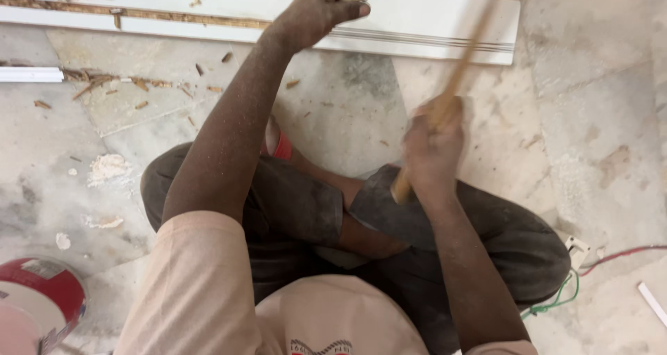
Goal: The person sits on the floor and uses a hammer and chisel to carve a groove along a long white wooden plank. The person repeatedly strikes the chisel to remove wood shavings and deepen the groove.
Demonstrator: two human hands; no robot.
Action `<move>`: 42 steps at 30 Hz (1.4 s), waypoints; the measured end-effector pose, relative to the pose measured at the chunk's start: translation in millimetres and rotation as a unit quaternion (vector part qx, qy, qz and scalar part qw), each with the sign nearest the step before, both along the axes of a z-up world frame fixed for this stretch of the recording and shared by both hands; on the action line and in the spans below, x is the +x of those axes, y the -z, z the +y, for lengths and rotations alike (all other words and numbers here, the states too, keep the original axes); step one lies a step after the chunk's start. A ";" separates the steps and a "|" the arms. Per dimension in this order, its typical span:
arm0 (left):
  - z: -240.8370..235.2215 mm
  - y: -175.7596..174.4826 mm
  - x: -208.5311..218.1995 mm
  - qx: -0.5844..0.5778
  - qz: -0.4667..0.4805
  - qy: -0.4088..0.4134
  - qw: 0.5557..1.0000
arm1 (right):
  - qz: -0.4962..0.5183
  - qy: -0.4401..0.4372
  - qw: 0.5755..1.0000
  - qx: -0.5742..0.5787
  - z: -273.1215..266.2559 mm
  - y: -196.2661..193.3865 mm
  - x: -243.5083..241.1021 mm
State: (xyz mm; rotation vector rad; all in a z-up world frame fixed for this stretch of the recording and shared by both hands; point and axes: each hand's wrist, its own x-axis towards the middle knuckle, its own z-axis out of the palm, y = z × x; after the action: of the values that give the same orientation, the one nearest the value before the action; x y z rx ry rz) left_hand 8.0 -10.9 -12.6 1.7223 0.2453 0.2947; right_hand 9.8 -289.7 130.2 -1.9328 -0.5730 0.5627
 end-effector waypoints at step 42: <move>-41.7 29.8 31.4 0.183 0.115 -0.032 0.976 | 0.200 0.124 0.971 -0.052 -0.2 25.4 -10.2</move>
State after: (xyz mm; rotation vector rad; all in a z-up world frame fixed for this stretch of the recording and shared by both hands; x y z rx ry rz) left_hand 39.4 -52.6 -42.4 2.1202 0.4390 0.1941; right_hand -0.4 -289.9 104.8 -1.8810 -0.0453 0.8054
